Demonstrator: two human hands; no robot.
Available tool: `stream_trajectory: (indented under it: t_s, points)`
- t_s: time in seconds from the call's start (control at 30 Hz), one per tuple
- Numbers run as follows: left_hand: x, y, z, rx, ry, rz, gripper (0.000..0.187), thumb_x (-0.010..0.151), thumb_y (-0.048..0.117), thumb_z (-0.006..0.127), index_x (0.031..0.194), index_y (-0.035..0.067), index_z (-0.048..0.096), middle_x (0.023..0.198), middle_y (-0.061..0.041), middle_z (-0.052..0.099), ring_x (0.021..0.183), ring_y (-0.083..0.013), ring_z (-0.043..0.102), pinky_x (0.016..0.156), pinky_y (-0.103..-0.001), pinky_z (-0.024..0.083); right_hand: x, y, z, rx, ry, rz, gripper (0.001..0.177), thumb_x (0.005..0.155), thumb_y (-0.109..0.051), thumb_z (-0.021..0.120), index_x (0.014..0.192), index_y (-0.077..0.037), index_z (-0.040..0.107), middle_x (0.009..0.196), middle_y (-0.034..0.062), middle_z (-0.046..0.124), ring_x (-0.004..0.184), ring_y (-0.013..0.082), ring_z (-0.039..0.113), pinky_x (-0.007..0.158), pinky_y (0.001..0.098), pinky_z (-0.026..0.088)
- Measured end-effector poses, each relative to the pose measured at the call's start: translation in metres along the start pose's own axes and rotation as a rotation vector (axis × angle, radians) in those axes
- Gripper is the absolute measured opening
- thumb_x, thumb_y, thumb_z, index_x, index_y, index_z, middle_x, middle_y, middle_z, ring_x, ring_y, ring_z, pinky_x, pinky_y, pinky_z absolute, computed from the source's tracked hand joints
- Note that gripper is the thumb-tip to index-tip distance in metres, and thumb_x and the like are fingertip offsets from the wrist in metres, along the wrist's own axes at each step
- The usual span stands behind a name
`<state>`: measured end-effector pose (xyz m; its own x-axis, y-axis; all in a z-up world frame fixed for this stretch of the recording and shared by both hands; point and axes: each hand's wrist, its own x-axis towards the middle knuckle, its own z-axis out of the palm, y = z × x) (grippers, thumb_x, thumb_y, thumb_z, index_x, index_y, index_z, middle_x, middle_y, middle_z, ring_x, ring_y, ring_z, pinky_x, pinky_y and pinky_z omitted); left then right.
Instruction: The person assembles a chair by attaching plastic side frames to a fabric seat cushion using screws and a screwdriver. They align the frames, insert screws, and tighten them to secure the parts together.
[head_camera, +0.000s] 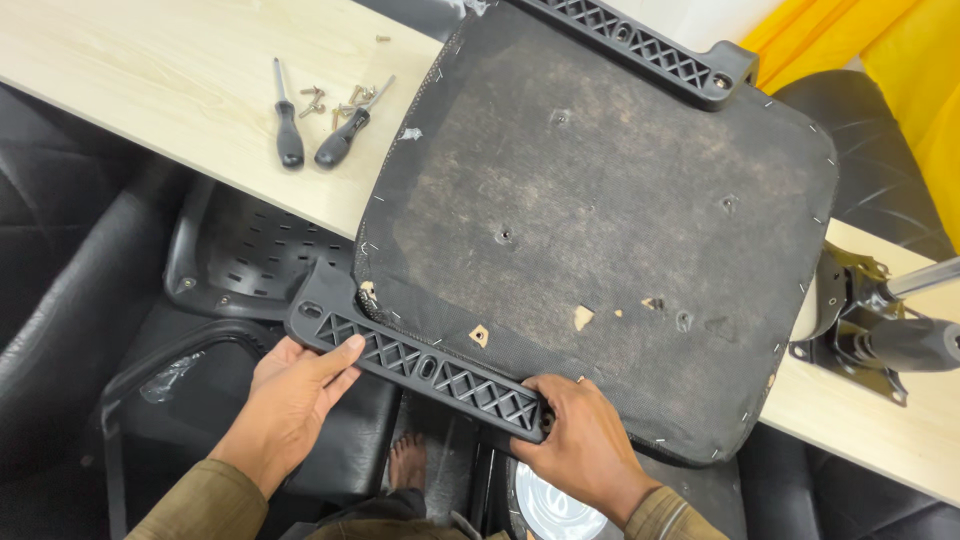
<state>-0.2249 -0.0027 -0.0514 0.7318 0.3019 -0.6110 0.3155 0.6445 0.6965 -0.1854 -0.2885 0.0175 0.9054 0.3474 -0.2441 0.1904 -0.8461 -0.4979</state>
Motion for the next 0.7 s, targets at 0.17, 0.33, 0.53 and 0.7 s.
stream_trajectory:
  t_s: [0.17,0.33,0.53,0.7]
  points:
    - [0.004,0.014,0.008,-0.048,-0.035,0.043,0.03,0.087,0.002,0.068,0.114,0.011,0.059,0.109,-0.002,0.072,0.107,-0.0179,0.069,0.098,-0.04,0.054,0.007,-0.014,0.007,0.077,0.014,0.012,0.051,0.063,-0.02,0.084,0.11,-0.005,0.071,0.087,0.0113,0.075,0.081,0.0298,0.068,0.077,0.0392,0.053]
    - [0.017,0.019,0.015,-0.24,0.053,0.059,0.019,0.099,0.016,0.053,0.117,0.01,0.055,0.107,-0.004,0.069,0.101,-0.0228,0.069,0.091,-0.051,0.059,0.007,-0.036,0.023,0.18,-0.168,0.112,0.047,0.072,-0.027,0.083,0.11,-0.004,0.067,0.082,0.0135,0.074,0.072,0.0261,0.073,0.068,0.037,0.055]
    - [0.046,0.027,-0.034,-0.148,0.301,0.179,0.02,0.107,0.025,0.049,0.117,0.009,0.055,0.102,-0.005,0.068,0.088,-0.0188,0.069,0.078,-0.04,0.059,0.01,-0.046,0.059,0.369,-0.695,-0.107,0.078,0.081,-0.028,0.074,0.148,-0.006,0.042,0.107,0.0164,0.073,0.085,0.0253,0.071,0.078,0.0355,0.056]
    - [0.06,0.003,-0.071,-0.12,0.378,0.296,0.027,0.112,0.031,0.048,0.117,0.006,0.055,0.098,-0.004,0.067,0.078,-0.0147,0.068,0.069,-0.031,0.06,0.006,-0.035,0.094,0.356,-0.709,-0.224,0.074,0.085,-0.03,0.074,0.148,-0.003,0.044,0.124,0.017,0.068,0.105,0.0295,0.069,0.093,0.0369,0.056]
